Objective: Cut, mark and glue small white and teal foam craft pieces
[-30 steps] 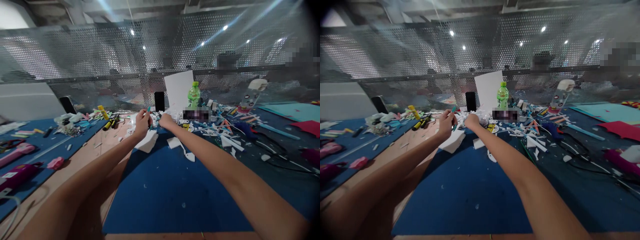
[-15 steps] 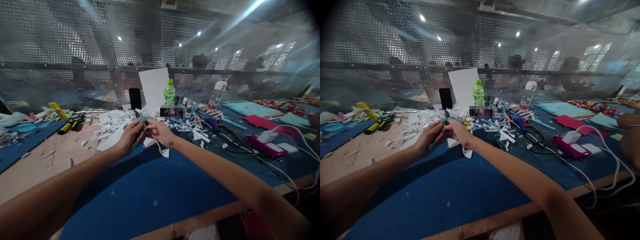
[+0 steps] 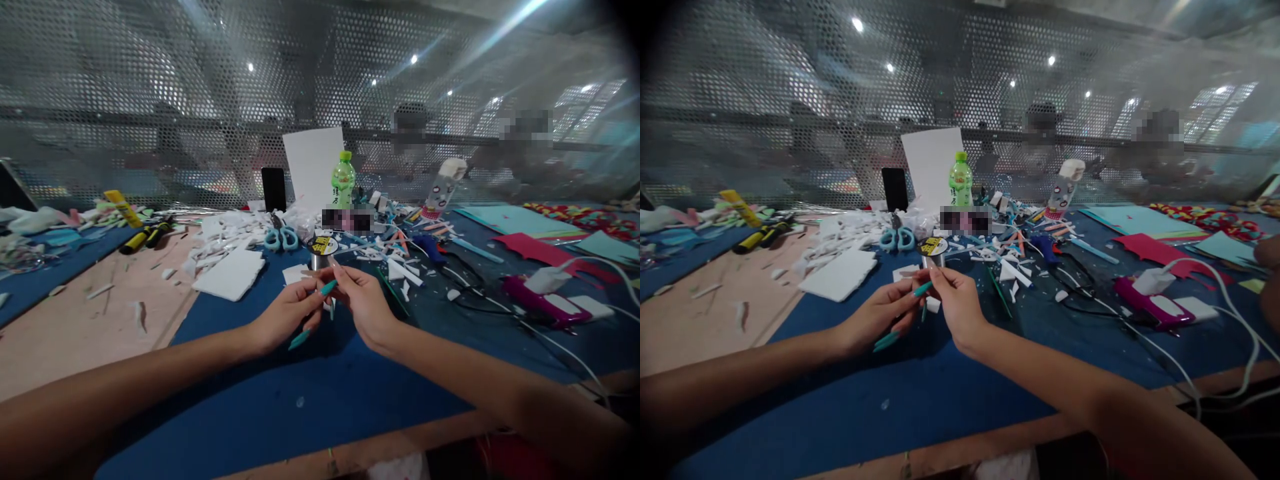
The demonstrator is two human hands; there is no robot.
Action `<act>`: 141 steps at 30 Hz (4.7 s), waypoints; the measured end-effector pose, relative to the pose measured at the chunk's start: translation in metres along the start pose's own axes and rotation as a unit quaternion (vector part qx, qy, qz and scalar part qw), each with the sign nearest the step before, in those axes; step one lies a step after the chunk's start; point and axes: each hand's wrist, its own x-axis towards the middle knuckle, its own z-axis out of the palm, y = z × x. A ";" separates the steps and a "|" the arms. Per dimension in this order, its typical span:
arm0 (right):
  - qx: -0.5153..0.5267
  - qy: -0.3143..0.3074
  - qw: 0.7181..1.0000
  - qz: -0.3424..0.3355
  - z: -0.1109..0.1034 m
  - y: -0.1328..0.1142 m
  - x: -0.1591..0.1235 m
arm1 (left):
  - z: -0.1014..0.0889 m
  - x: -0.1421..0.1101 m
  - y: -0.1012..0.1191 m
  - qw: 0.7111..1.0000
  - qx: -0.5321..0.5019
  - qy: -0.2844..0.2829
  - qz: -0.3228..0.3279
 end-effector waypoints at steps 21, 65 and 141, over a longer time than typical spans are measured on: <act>0.050 -0.002 0.998 0.044 -0.054 -0.011 0.037 | -0.003 -0.002 -0.011 0.996 -0.028 -0.050 -0.062; -0.094 -0.089 0.990 0.062 -0.087 -0.029 0.048 | -0.066 0.065 -0.009 0.829 0.501 0.164 0.189; -0.715 -0.153 0.634 -0.252 -0.060 -0.013 0.011 | -0.022 0.151 -0.008 0.661 0.713 -0.124 0.198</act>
